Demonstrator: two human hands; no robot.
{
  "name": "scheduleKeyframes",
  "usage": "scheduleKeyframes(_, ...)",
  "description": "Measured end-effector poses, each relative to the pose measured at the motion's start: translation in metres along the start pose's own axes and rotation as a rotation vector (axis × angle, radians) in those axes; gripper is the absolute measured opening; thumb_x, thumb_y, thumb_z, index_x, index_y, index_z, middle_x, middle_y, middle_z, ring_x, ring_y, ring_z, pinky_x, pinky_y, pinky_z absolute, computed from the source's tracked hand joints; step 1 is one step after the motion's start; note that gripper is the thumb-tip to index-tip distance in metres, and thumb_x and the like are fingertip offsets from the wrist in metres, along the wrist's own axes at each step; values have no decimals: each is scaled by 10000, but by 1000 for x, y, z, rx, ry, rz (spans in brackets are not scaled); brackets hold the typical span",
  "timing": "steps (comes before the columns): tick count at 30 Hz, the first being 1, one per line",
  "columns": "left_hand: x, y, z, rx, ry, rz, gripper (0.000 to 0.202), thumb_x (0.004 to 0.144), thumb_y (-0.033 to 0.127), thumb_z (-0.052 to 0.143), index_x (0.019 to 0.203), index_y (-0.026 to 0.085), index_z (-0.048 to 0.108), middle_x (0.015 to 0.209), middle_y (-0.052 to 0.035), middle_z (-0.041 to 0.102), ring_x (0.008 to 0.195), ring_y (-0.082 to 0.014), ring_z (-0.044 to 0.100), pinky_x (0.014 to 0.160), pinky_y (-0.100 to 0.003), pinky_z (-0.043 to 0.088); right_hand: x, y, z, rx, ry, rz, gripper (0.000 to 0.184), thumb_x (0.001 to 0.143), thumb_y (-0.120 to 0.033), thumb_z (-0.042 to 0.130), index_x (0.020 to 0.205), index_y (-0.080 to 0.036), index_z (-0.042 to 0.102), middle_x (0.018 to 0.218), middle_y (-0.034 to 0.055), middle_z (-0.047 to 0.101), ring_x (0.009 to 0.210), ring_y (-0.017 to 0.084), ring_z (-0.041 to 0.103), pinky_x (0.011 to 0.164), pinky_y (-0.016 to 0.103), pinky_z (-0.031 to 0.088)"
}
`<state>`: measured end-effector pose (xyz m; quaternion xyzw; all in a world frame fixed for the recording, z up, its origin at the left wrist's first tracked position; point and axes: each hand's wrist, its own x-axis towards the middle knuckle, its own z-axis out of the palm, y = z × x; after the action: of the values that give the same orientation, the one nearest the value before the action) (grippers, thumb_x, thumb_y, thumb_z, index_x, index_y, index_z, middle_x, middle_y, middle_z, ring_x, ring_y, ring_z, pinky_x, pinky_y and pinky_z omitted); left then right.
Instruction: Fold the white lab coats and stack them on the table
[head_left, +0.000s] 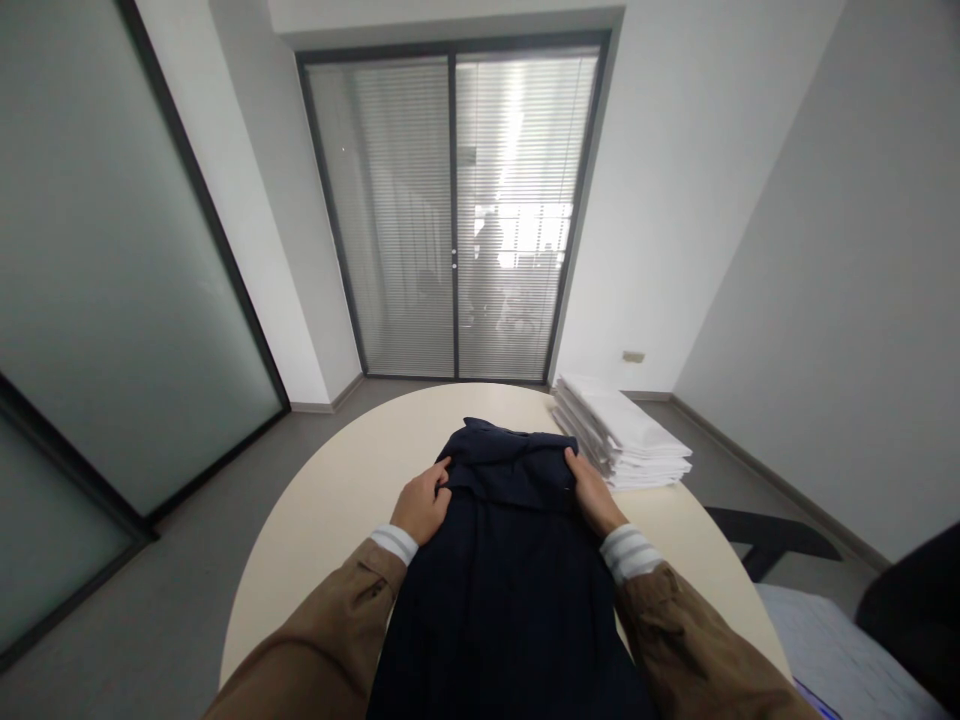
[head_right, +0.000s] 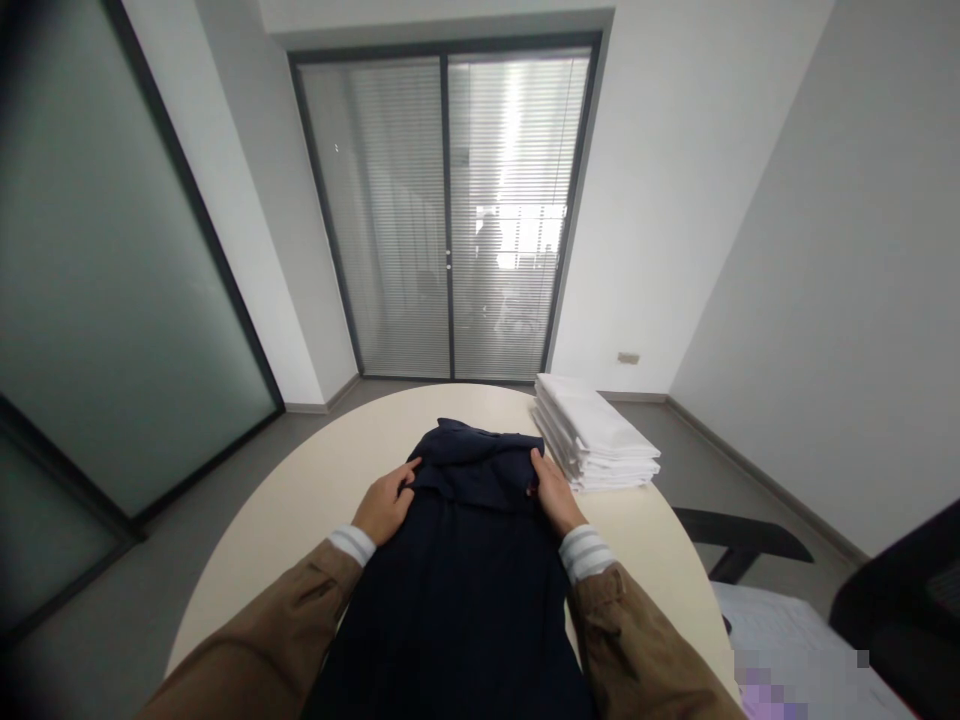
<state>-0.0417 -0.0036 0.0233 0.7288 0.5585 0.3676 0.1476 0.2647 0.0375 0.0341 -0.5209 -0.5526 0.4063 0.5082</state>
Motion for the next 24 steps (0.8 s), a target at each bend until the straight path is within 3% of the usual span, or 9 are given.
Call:
scheduleKeyframes(3, 1, -4, 2, -96, -22, -41, 177, 873, 161, 367, 831, 216, 530, 1392, -142, 608, 1185, -252, 630, 1027, -416, 466, -12, -11, 8, 239, -229, 7, 753, 891, -639, 549, 1533, -281, 387, 1438, 60, 581, 1325, 289, 538, 1056, 449, 495)
scheduleKeyframes(5, 1, -6, 3, -147, -42, -27, 187, 883, 158, 347, 818, 221, 511, 1450, -140, 559, 1255, -244, 590, 1062, -410, 447, -19, -17, 11, 301, -364, -27, 928, 823, -526, 716, 1586, -335, 224, 1550, 57, 453, 1370, 284, 491, 1054, 441, 503)
scheduleKeyframes(7, 0, -5, 3, -152, -67, 5, 170, 876, 146, 360, 812, 228, 494, 1487, -129, 523, 1300, -236, 555, 1073, -399, 441, -23, -18, 12, 291, -417, -26, 1144, 725, -413, 834, 1600, -369, 99, 1620, 61, 329, 1398, 297, 452, 1022, 449, 535)
scheduleKeyframes(9, -1, 0, 2, -105, -89, 48, 155, 859, 127, 388, 795, 229, 484, 1502, -131, 501, 1330, -244, 526, 1067, -401, 445, -22, -17, 10, 282, -381, 4, 1233, 682, -387, 859, 1601, -380, 35, 1641, 74, 269, 1370, 322, 477, 948, 467, 586)
scheduleKeyframes(13, -6, 14, -2, 63, -55, 219, 138, 775, 81, 482, 763, 219, 489, 1519, -141, 443, 1359, -285, 463, 1112, -441, 398, -14, -13, 6, 302, -192, -33, 1108, 719, -402, 812, 1586, -420, 123, 1650, 40, 238, 1292, 312, 547, 863, 412, 632)
scheduleKeyframes(17, -9, 26, -8, 124, -114, 374, 193, 685, 52, 519, 775, 223, 515, 1275, -109, 609, 1190, -281, 551, 1040, -438, 446, -7, -16, 3, 370, -52, -46, 911, 752, -397, 777, 1521, -457, 293, 1606, -10, 331, 1242, 256, 584, 918, 387, 607)
scheduleKeyframes(21, -12, 31, -11, 87, -241, 421, 237, 711, 63, 505, 869, 221, 585, 1143, -73, 684, 1080, -252, 608, 964, -394, 482, -5, -26, 4, 434, -101, 36, 739, 769, -339, 743, 1450, -370, 456, 1457, 0, 522, 1164, 219, 637, 1027, 418, 549)
scheduleKeyframes(24, -14, 32, -10, 74, -262, 356, 321, 814, 121, 481, 1085, 224, 620, 1104, -65, 699, 1027, -229, 645, 927, -357, 496, -7, -37, 9, 477, -147, 43, 815, 728, -255, 741, 1474, -364, 430, 1410, -12, 563, 1170, 208, 638, 1080, 424, 517)
